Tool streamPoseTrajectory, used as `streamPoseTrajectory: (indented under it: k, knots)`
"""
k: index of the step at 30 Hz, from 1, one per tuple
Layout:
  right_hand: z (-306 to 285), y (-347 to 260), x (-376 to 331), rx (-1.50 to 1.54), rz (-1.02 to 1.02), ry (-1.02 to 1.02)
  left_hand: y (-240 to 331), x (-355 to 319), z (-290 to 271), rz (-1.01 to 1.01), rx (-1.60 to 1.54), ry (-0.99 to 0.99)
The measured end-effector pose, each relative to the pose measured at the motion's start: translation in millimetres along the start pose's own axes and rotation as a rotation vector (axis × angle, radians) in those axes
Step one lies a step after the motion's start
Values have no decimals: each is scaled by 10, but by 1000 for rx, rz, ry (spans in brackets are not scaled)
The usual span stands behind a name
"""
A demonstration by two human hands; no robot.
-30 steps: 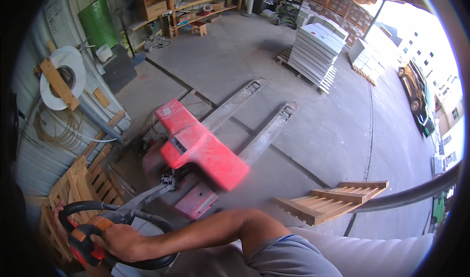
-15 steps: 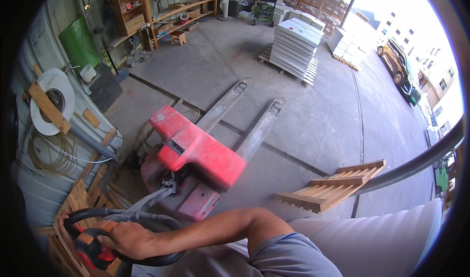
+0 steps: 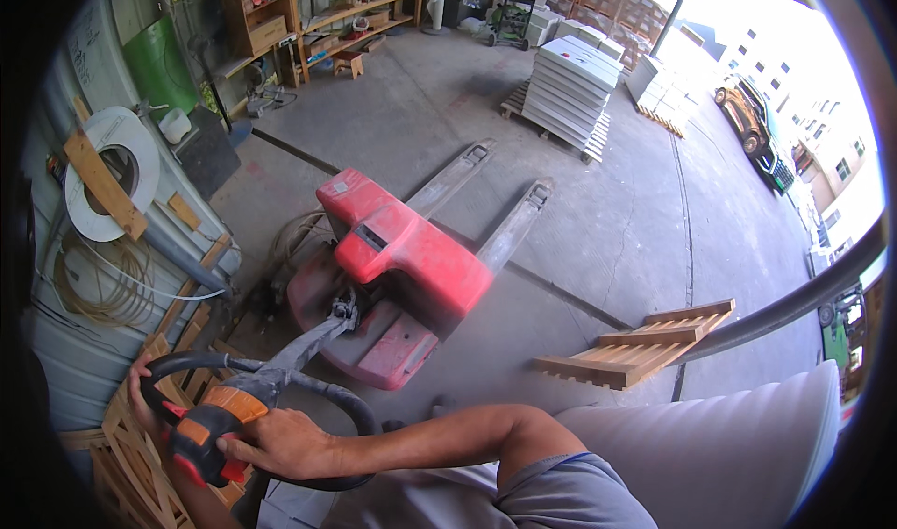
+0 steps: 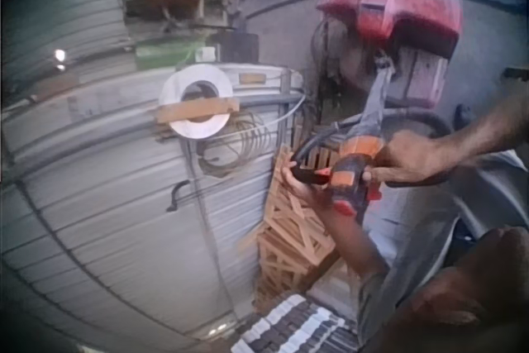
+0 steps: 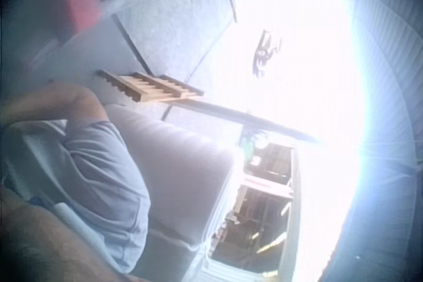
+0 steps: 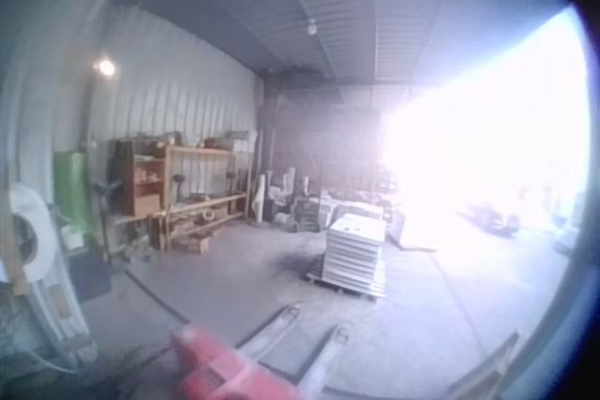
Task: The person operates a red electric pallet jack to move stacks of white foam boards on wooden pallets within a warehouse. They reposition a wooden pallet by hand and continue moving the loaded pallet jack to a new location.
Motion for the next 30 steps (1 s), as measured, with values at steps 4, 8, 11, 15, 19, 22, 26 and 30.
streamPoseTrajectory:
  k: [4,8,11,15,19,22,26,30]
  knots:
    - [27,72,222,-35,71,22,-514,434,-137,-39,-116,-38]
    - [-101,132,500,-96,163,25,-751,799,-9,-130,-98,29]
    - [-216,210,694,-46,190,18,-697,1018,65,-375,-125,-64]
    - [-401,310,905,-37,175,49,-603,1346,271,-604,-45,-124]
    - [-545,405,1144,-49,97,151,-528,1749,613,-634,-33,-77]
    - [-596,455,1436,23,98,172,-387,1915,833,-409,34,-142]
    - [-686,465,1753,1,137,244,-255,2216,1055,-330,79,-180]
    - [-820,411,1950,67,135,284,-352,2572,1158,-374,47,-202]
Point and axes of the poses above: each hand's wrist, its own x-axis towards the middle knuckle, its own z-axis out of the palm, y = z × x, the point moved 1 cm from there along x, towards the middle knuckle, and after that the axes turned 11 degrees about x, right-handed, at the moved point
